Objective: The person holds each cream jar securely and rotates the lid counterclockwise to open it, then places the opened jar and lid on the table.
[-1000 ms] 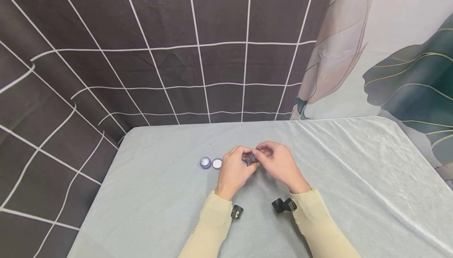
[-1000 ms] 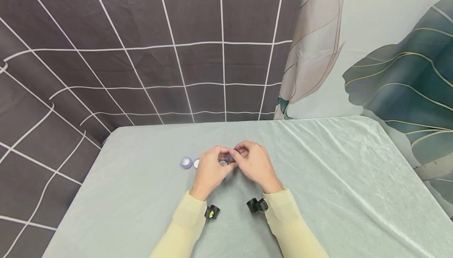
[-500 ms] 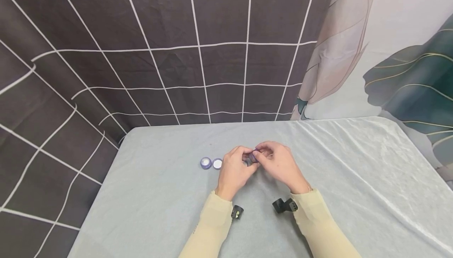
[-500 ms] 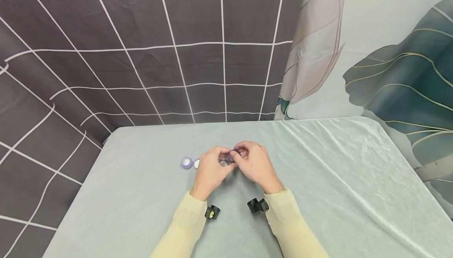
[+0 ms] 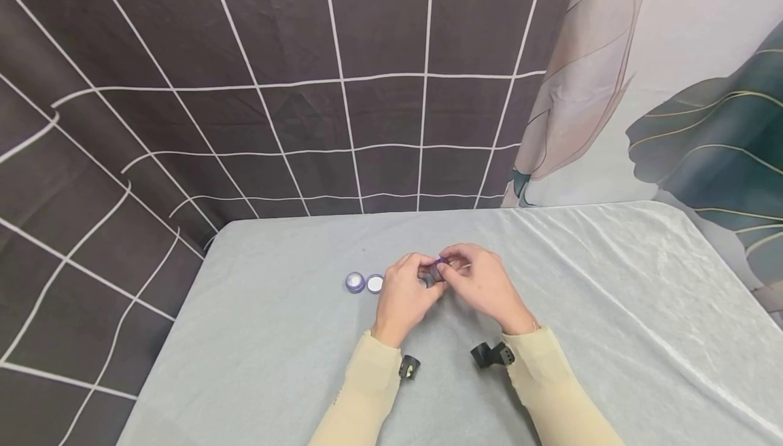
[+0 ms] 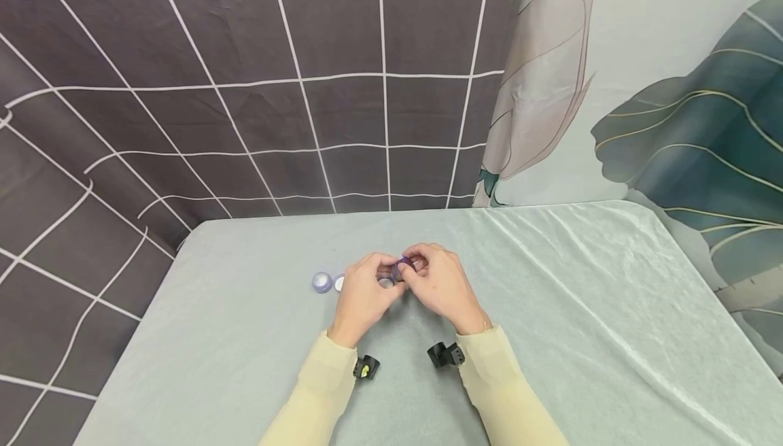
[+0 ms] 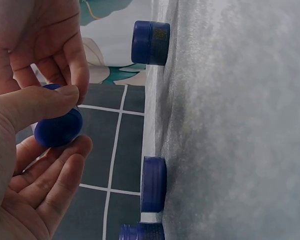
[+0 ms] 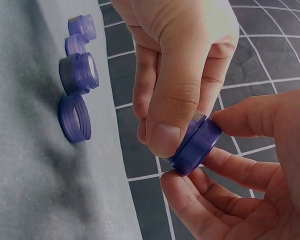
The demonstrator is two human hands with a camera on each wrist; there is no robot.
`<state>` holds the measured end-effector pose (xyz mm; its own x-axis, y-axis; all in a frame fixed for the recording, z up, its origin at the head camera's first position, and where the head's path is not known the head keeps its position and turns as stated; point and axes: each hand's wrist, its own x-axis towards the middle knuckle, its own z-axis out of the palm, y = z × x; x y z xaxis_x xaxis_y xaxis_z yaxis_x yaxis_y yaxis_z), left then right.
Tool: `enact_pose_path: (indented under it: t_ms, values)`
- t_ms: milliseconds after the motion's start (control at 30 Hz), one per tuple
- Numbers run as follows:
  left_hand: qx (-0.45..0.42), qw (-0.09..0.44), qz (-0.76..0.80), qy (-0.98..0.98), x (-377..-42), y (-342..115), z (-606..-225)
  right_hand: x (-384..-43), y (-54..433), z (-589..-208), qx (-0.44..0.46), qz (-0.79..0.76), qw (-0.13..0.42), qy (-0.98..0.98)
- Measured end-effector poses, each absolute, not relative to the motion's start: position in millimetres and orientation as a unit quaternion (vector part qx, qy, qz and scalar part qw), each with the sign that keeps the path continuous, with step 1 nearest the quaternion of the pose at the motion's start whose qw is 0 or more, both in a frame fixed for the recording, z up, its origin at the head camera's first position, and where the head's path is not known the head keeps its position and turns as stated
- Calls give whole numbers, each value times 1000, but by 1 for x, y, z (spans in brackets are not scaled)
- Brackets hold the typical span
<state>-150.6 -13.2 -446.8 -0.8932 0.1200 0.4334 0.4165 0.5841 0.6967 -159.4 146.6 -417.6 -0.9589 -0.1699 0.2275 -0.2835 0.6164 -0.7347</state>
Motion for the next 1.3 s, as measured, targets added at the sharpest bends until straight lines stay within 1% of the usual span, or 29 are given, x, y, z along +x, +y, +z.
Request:
enact_pose_path:
  t_ms: [467, 1067, 1300]
  values:
    - [-158, 178, -426, -873, -151, -13, -447, -158, 147, -418, 138, 414, 77, -896]
    - [-151, 164, -425, -877, -150, -13, -446, -158, 149, -418, 158, 447, 59, -878]
    - [-154, 167, -418, -880, -150, -14, -446, -158, 149, -418, 164, 460, 53, -871]
